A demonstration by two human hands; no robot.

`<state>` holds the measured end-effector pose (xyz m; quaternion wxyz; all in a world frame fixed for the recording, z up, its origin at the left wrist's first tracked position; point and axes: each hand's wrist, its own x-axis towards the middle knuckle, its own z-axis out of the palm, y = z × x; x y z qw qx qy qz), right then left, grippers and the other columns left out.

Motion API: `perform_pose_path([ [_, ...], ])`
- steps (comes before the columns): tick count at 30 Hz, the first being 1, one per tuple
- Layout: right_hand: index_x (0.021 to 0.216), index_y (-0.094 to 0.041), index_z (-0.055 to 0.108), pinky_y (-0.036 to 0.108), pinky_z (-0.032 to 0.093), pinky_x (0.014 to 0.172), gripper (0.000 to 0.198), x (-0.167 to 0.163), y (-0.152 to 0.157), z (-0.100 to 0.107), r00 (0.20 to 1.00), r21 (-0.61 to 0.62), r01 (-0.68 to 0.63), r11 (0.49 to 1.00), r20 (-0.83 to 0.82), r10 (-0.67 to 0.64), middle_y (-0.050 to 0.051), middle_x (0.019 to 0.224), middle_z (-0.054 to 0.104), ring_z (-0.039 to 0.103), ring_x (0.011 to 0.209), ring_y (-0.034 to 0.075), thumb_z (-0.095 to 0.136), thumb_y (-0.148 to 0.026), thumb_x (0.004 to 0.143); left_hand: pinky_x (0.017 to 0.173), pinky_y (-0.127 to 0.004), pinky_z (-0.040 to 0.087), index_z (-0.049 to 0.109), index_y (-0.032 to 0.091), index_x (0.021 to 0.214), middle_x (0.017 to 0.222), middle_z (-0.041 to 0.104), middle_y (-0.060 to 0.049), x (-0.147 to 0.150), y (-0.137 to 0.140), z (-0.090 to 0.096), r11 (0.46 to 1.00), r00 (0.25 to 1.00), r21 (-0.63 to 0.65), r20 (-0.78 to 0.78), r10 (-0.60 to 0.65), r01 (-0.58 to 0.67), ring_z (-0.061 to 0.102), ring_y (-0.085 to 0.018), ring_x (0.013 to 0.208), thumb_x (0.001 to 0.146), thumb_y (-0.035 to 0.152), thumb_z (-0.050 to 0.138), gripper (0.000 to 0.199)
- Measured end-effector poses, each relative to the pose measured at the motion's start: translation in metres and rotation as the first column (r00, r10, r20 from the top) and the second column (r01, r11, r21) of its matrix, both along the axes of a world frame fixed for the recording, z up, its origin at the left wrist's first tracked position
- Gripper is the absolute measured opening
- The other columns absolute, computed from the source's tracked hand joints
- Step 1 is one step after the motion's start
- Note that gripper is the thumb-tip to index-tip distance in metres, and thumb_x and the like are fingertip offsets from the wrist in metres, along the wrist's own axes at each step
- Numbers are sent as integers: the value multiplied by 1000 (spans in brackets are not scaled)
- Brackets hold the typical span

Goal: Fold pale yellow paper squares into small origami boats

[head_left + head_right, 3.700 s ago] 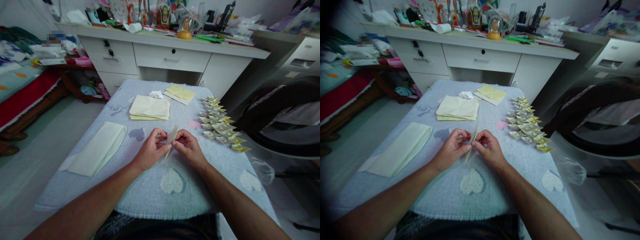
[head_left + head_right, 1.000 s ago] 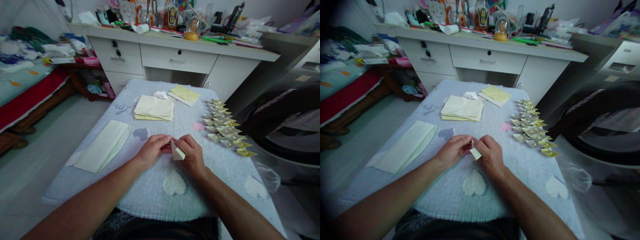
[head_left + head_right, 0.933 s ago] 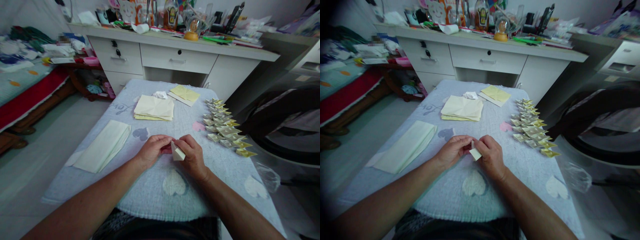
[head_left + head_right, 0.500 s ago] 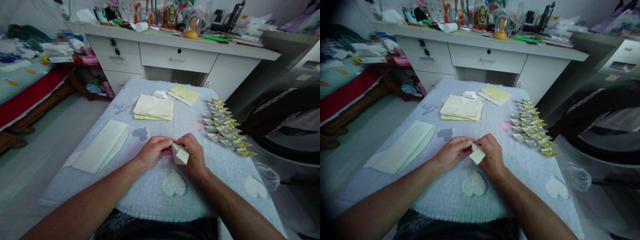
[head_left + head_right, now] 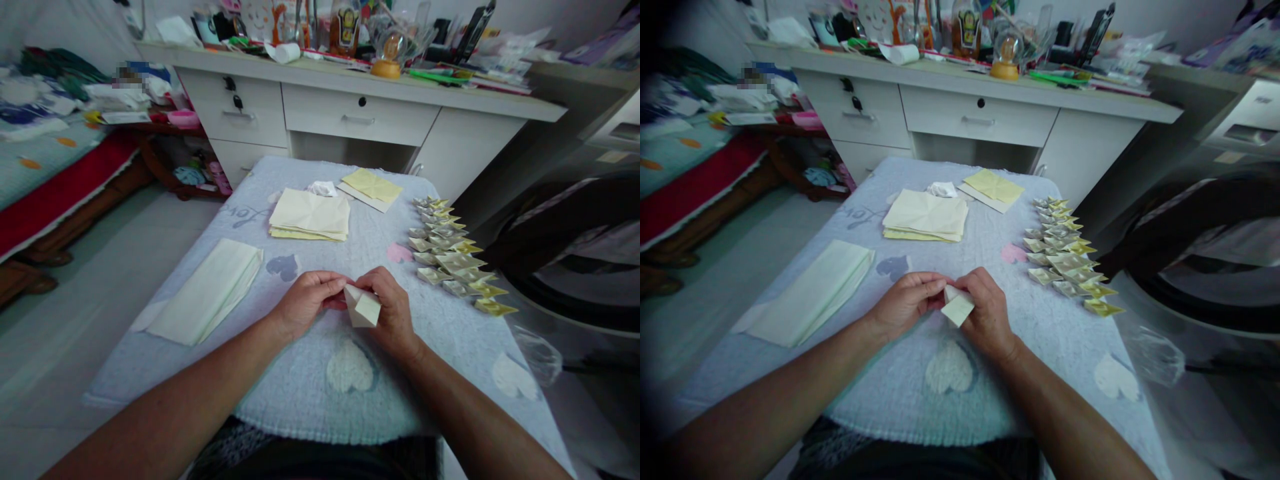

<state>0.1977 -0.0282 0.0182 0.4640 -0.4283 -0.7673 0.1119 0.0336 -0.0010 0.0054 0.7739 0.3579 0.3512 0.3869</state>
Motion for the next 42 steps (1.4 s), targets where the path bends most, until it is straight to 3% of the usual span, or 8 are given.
perform_pose_path([
  [6,92,-20,60,27,42,61,12,1,1,-9,998,3,22,1000,51,-22,2,80,55,54,71,15,65,-17,81,68,-25,49,74,12,86,79,71,-5,2,-2,4,1000,1000,-16,11,-3,3,63,-13,72,72,35,77,27],
  [10,86,-20,59,27,41,61,14,1,1,-5,999,-28,40,999,-6,-40,1,78,55,52,71,15,67,-16,77,69,-26,49,75,13,88,84,72,-7,2,-2,5,1000,1000,-12,-12,7,-7,64,-15,76,69,31,79,27],
  [19,77,-20,59,25,38,57,7,0,1,-1,975,-233,-4,972,-216,-48,-3,72,53,49,64,12,65,-18,76,70,-27,49,75,14,88,84,72,-7,2,-1,-1,998,998,60,-58,9,-5,64,-15,76,73,33,76,25],
  [26,80,-20,62,26,39,61,1,2,0,-2,961,-254,-81,964,-276,8,-2,74,55,52,68,13,62,-21,81,65,-24,46,75,13,87,79,70,-5,0,-1,1,997,998,72,-66,18,-13,61,-13,72,74,35,75,26],
  [42,82,-21,61,28,41,62,6,3,-1,-2,961,-260,-104,960,-276,30,-1,76,56,53,69,14,56,-25,84,64,-24,42,74,14,86,75,68,-3,-1,0,1,992,995,127,-95,23,-11,57,-11,67,74,30,73,21],
])
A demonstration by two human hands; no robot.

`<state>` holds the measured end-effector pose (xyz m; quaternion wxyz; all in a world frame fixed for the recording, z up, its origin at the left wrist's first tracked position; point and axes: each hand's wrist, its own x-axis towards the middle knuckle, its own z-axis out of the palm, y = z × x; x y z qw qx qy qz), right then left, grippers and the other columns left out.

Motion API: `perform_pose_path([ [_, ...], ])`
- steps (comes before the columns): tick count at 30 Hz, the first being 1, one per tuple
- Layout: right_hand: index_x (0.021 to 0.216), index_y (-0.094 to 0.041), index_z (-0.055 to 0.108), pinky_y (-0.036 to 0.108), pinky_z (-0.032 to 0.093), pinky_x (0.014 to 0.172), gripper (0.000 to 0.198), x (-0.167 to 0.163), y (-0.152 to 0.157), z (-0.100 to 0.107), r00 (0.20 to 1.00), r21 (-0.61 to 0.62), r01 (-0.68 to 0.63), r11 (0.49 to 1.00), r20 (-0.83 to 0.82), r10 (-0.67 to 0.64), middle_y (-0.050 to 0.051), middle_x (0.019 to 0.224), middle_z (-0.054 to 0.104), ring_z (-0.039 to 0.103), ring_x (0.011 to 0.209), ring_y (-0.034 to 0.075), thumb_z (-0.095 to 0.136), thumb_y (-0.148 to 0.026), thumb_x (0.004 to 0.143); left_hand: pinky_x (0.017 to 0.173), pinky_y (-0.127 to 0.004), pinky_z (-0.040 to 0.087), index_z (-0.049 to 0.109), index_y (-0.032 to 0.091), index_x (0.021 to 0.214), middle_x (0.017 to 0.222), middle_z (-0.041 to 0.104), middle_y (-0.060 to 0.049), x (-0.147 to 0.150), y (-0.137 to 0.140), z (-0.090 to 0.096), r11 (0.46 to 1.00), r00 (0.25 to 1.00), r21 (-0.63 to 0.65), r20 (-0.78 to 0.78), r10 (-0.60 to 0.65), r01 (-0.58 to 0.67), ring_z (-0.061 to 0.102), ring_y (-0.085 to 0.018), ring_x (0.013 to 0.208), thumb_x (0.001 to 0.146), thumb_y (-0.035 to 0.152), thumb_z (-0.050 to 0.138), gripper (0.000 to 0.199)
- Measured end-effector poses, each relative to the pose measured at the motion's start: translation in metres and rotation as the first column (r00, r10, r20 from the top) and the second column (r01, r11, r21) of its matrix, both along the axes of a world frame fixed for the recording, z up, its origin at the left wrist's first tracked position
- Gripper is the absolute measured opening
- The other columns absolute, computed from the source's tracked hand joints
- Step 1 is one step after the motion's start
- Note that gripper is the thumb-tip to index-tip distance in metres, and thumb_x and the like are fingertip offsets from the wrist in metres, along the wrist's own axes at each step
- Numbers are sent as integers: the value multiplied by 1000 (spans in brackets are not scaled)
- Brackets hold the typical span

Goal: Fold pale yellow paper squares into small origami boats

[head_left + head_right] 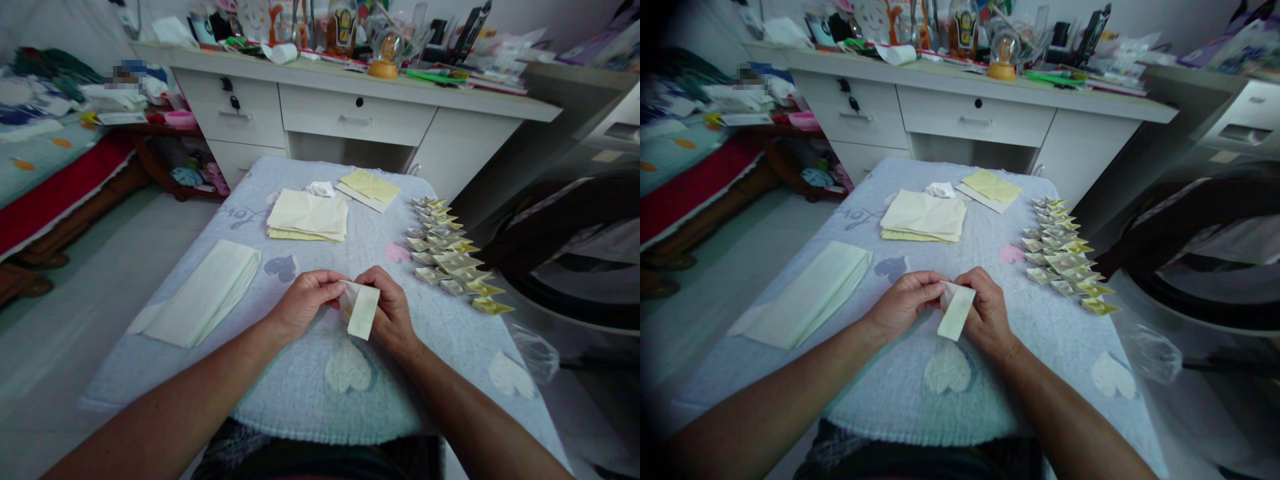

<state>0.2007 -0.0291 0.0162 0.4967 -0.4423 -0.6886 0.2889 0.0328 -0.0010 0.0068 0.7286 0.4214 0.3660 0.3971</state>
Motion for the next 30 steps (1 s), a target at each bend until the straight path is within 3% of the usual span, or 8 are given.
perform_pose_path([
  [8,79,-20,60,28,40,62,11,3,2,2,999,31,31,999,17,-31,0,73,54,51,68,14,52,-20,86,63,-23,44,73,14,81,73,67,-2,-2,1,6,999,998,-31,63,13,-11,58,-11,66,74,29,72,16],
  [15,79,-20,63,29,42,63,16,2,3,2,998,68,5,998,61,-9,1,74,56,53,69,15,51,-21,89,60,-22,42,69,14,77,69,64,-1,0,1,5,999,1000,-37,7,22,-21,56,-11,63,74,39,73,26],
  [30,93,-20,70,30,44,68,30,8,3,1,996,-97,-86,991,-32,84,3,81,60,57,75,16,42,-31,97,59,-24,38,68,13,73,63,60,0,-2,2,12,990,989,120,-121,86,-71,50,-10,58,76,34,71,21],
])
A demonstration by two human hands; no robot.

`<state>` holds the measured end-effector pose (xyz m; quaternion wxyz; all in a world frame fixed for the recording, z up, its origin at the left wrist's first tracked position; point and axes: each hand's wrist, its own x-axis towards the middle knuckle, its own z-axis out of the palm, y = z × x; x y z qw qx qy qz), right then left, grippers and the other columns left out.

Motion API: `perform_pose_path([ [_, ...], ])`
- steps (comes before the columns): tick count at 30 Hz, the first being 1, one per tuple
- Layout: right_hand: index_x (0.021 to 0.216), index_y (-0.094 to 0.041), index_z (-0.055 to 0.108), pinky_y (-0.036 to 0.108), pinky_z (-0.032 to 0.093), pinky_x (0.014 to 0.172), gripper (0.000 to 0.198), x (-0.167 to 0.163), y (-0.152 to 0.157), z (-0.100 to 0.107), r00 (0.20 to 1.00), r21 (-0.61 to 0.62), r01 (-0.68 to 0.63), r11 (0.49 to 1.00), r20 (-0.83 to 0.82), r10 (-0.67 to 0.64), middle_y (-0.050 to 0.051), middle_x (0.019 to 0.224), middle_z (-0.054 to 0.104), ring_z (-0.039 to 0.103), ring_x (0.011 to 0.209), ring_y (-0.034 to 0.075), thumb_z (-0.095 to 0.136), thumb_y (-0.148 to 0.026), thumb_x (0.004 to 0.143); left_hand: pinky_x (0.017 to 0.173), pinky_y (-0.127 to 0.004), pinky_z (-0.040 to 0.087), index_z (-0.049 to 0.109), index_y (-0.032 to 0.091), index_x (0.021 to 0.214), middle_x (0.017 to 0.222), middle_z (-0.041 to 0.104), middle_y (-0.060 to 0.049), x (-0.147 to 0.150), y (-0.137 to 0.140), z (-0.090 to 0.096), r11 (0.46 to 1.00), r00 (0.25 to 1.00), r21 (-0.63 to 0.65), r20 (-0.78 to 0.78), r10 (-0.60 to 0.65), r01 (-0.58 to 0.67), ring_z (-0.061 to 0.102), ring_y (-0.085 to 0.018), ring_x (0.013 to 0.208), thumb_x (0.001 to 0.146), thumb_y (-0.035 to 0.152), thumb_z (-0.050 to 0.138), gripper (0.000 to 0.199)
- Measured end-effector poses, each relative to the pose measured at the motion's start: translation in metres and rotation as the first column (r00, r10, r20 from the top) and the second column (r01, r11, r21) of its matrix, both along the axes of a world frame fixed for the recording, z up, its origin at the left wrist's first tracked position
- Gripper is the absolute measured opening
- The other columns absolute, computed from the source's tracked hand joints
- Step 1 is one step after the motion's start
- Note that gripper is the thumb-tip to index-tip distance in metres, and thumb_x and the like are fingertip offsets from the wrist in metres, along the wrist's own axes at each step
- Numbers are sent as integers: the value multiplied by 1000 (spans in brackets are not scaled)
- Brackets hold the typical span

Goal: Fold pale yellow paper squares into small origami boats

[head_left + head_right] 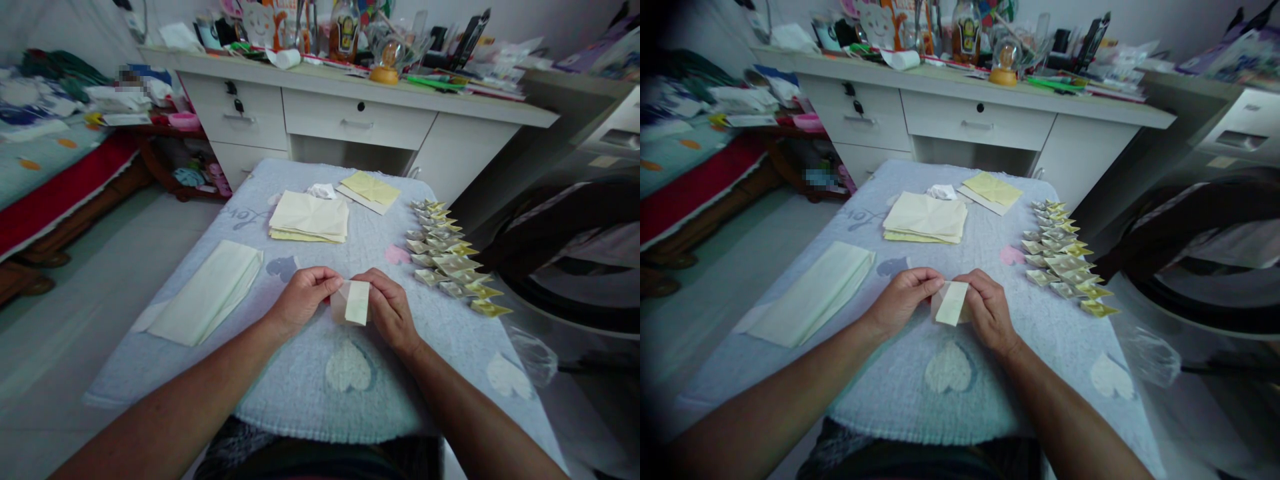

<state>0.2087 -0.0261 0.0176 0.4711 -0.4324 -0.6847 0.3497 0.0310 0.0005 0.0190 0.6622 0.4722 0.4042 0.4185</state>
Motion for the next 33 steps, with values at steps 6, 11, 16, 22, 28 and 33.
perform_pose_path([
  [6,92,-19,67,27,42,59,30,0,4,-4,979,-191,-4,981,-198,-35,0,71,57,52,64,14,50,-44,92,56,-23,37,68,14,76,64,60,1,-3,2,-4,997,994,77,-107,24,-16,50,-10,58,78,34,69,20],
  [11,78,-18,60,21,35,50,26,-5,7,-7,950,-400,-95,912,-309,-36,-3,62,52,45,54,10,71,-42,77,61,-23,41,66,14,88,72,63,0,-3,3,-6,991,990,130,-125,59,-43,55,-11,64,78,34,70,22],
  [16,75,-18,59,20,34,49,28,-7,10,-7,917,-419,-76,905,-386,-102,-4,61,53,44,53,8,75,-41,73,71,-25,45,58,17,111,92,64,-3,-3,2,-5,988,996,136,-38,75,-70,59,-14,80,76,31,72,40],
  [22,75,-18,58,20,36,47,27,-6,12,-7,902,-379,34,925,-387,-192,-4,61,54,45,51,8,73,-41,75,79,-29,46,53,17,110,100,63,-6,-5,2,-11,994,998,105,-62,-25,31,59,-17,92,74,31,75,44],
  [28,79,-19,57,20,38,48,25,-6,11,-9,904,-360,33,932,-386,-181,-3,65,55,47,53,9,71,-40,77,74,-29,46,52,17,105,88,66,-3,-2,1,-11,996,996,22,23,-81,81,62,-15,78,75,28,73,38],
  [33,96,-22,60,20,40,50,24,-5,11,-11,896,-341,-58,938,-432,-102,-4,69,52,48,56,9,70,-35,79,67,-26,44,51,18,107,80,66,0,-3,-1,-2,1000,997,9,78,-19,18,60,-13,69,77,24,69,35],
])
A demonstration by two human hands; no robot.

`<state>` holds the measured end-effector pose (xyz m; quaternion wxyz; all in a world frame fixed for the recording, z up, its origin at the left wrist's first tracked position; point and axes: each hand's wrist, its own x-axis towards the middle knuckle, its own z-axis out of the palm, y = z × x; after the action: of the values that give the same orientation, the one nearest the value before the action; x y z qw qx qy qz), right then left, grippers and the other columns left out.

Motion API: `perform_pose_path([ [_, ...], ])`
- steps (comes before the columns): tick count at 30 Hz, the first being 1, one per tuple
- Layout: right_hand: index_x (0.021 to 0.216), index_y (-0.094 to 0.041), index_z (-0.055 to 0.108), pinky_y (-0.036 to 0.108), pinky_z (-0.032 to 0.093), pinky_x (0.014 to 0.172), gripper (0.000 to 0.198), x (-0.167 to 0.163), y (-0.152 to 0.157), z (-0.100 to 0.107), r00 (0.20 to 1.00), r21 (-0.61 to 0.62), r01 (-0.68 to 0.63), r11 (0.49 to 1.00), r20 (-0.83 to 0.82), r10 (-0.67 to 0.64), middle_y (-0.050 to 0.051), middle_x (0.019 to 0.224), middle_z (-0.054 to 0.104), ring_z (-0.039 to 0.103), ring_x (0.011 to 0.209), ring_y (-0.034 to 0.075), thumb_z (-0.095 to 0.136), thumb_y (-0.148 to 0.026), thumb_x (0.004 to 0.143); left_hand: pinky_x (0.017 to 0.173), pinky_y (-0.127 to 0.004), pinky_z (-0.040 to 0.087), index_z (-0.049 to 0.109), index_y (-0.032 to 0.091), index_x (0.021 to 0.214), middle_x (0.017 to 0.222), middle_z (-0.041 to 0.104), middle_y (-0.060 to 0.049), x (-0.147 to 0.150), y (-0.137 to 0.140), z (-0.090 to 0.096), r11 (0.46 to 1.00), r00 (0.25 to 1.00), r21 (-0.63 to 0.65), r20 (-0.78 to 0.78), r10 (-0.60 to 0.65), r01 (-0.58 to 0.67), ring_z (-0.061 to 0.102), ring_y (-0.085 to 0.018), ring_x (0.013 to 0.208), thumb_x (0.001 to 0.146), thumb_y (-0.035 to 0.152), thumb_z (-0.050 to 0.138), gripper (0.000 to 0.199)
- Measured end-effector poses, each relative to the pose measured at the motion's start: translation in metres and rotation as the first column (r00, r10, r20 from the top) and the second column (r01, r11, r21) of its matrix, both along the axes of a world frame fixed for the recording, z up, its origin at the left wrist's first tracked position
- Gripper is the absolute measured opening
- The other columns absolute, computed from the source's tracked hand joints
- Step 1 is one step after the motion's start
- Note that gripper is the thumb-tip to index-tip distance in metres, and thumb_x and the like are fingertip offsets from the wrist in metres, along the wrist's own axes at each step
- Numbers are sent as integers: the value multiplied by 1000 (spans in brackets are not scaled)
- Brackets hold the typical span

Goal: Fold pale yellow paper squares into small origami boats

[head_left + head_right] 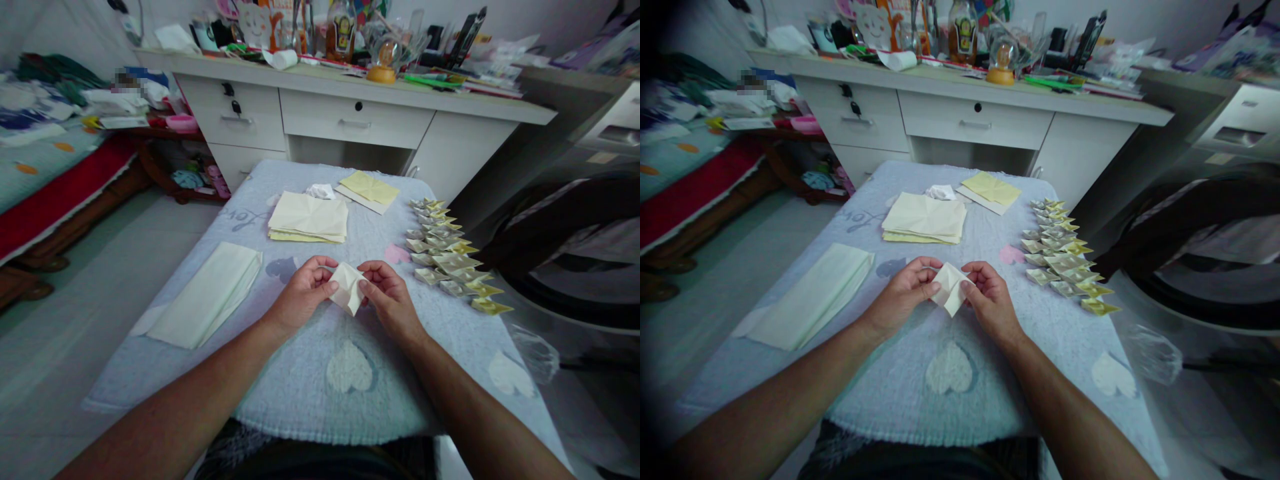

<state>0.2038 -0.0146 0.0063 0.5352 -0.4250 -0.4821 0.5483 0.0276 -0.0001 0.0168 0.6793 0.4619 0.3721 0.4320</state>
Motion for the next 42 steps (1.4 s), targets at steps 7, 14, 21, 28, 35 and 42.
perform_pose_path([
  [7,98,-21,63,20,39,51,23,-1,0,-2,998,-13,-56,998,27,56,-3,73,52,47,58,9,69,-34,80,68,-26,44,50,19,111,81,63,1,0,1,-2,997,998,34,-10,66,-65,60,-14,72,77,27,69,39],
  [14,98,-21,61,22,40,52,27,-3,-1,0,997,-16,-59,998,42,60,-3,71,51,47,58,10,69,-38,80,68,-27,46,46,19,117,90,64,-2,2,0,-8,999,999,-1,-25,-37,37,61,-15,76,74,28,74,52],
  [21,102,-21,62,23,40,60,29,0,0,-1,997,-34,-36,999,67,38,-1,80,58,52,68,12,69,-40,80,60,-23,42,44,20,119,82,59,2,-2,1,-9,993,988,79,-128,-81,92,57,-12,68,74,22,72,53],
  [28,81,-19,65,22,34,50,27,2,0,1,994,-122,-91,988,44,97,-2,64,56,46,53,10,73,-44,76,59,-22,40,47,20,119,80,58,3,0,-2,-8,977,965,113,-214,-153,180,55,-11,65,74,20,71,50],
  [35,77,-19,63,21,33,49,26,2,2,1,1000,-117,-3,993,-2,3,-3,63,54,43,53,9,74,-43,75,60,-23,41,48,20,117,84,62,1,-1,-1,-10,976,959,113,-237,-156,187,57,-12,68,77,26,69,47],
  [42,111,-26,59,28,46,71,32,4,1,1,968,139,60,988,232,-92,3,98,56,54,86,17,66,-38,82,61,-23,42,46,22,114,86,64,0,1,0,-10,988,978,90,-179,-110,127,60,-13,69,79,23,66,41],
])
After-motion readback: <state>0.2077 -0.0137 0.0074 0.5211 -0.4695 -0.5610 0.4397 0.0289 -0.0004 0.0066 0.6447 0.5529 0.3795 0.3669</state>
